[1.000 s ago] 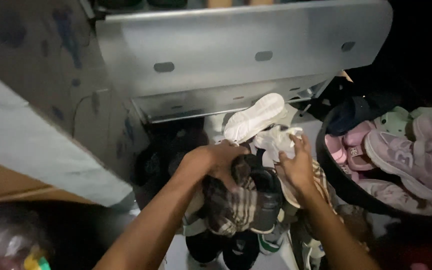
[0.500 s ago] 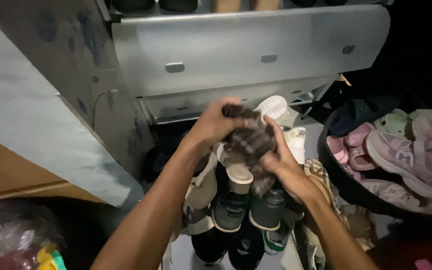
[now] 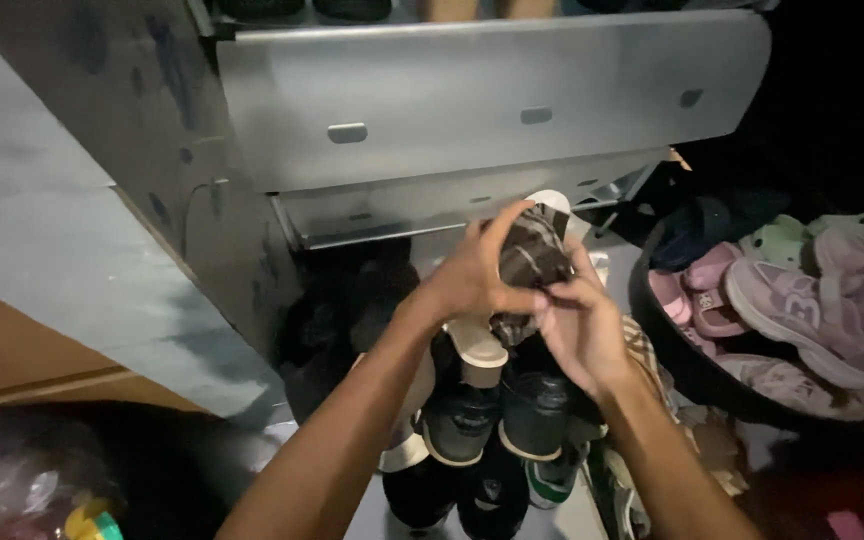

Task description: The person wipes several pairs of shoes with a cloth, including black, beige, and plaid flats, then places them into a shoe rack. The person also wipes a dark sneaker and places it in the rack.

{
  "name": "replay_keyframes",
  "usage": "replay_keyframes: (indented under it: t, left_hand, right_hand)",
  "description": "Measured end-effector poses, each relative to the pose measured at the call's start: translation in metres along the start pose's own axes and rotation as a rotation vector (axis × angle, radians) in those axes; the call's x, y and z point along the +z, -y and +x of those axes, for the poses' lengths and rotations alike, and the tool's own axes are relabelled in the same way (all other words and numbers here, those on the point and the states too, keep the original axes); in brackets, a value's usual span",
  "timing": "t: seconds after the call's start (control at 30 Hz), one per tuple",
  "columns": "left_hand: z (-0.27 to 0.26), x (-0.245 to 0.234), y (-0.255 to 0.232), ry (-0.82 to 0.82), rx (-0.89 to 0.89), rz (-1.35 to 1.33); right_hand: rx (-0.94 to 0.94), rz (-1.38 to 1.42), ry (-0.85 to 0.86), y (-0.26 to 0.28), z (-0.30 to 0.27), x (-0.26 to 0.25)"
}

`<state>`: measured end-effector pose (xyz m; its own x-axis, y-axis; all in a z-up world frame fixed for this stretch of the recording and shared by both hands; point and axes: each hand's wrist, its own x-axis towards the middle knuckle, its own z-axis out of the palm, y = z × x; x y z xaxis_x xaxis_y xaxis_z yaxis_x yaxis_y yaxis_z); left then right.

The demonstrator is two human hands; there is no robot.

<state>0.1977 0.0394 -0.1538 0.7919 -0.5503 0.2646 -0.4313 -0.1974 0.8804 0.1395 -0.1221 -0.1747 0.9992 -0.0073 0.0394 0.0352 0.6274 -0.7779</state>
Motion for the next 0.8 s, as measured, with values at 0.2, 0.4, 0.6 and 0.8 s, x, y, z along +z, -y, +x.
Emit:
replay_keyframes:
  t: [0.2,0.4,0.6,0.8]
  left_hand:
    - [0.004,-0.032,0.022,-0.419,-0.451,0.062]
    - [-0.003,-0.085,0.053,-0.811,-0.235,-0.066]
    - [-0.034,-0.099,0.011,-0.593,-0.638,0.169]
    - [-0.053,-0.097,0.005,-0.533,-0.579,0.107]
  right_hand:
    - [-0.077,-0.618,-0.087,-0.005,0.019,0.009]
    - [0.633,-1.984,0.526,-0.017,0.005,0.048]
    - [0.493,-2.318,0.353,-0.054,0.006,0.028]
    - [0.552,-1.773,0.179,-0.009,-0.020,0.066]
